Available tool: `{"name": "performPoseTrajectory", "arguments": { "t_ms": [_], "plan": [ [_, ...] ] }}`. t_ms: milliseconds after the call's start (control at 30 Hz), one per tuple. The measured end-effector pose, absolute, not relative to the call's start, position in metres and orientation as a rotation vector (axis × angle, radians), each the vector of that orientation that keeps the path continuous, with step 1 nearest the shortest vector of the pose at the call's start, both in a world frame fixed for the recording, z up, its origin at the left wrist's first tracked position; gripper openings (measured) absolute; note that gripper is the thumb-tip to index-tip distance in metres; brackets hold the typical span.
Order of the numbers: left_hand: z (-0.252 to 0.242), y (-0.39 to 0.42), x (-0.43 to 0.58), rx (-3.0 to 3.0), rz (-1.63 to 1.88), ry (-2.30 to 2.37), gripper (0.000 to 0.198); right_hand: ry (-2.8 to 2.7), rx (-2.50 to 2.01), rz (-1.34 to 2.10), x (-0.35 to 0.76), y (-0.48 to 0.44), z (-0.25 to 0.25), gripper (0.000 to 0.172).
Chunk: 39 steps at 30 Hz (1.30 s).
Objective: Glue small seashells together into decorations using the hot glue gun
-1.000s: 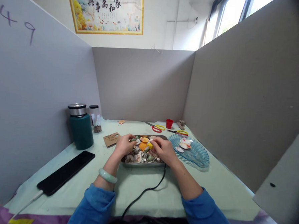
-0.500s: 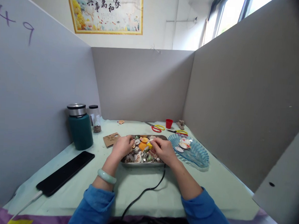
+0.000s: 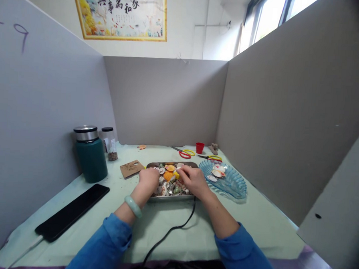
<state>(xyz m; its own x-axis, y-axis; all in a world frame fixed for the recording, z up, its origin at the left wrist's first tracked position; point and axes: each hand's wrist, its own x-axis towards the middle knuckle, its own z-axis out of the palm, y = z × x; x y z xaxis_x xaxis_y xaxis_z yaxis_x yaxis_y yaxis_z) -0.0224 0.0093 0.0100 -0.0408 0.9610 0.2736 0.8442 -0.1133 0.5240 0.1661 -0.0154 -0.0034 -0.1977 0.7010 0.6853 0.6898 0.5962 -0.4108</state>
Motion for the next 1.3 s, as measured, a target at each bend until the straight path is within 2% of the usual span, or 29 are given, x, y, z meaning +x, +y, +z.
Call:
{"name": "performPoseTrajectory", "arguments": {
  "t_ms": [200,400,533,667,767,933,1167,1300],
  "plan": [
    [0.003,0.01,-0.021,2.038,0.882,1.957,0.015,-1.922,-1.124,-0.002,0.166,-0.016,-0.003,0.03],
    [0.001,0.009,-0.028,2.238,0.639,2.075,0.003,-1.895,-1.15,-0.016,0.166,-0.015,-0.005,0.029],
    [0.008,0.012,-0.044,2.353,0.42,2.131,0.018,-1.835,-1.2,-0.029,0.167,-0.013,-0.006,0.029],
    [0.017,0.017,-0.058,2.345,0.44,1.935,0.025,-1.819,-1.232,-0.034,0.167,-0.014,-0.006,0.029],
    [0.019,0.019,-0.063,2.4,0.476,1.838,0.026,-1.823,-1.235,-0.038,0.168,-0.014,-0.006,0.03],
    [0.022,0.015,-0.062,2.41,0.454,1.935,0.026,-1.82,-1.246,-0.044,0.168,-0.013,-0.007,0.03],
    [0.024,0.002,-0.04,2.521,0.055,1.985,0.023,-1.802,-1.277,-0.068,0.168,-0.012,-0.007,0.03],
    [0.022,-0.001,-0.036,2.535,0.041,2.052,0.025,-1.798,-1.301,-0.07,0.168,-0.013,-0.006,0.029]
  ]
}}
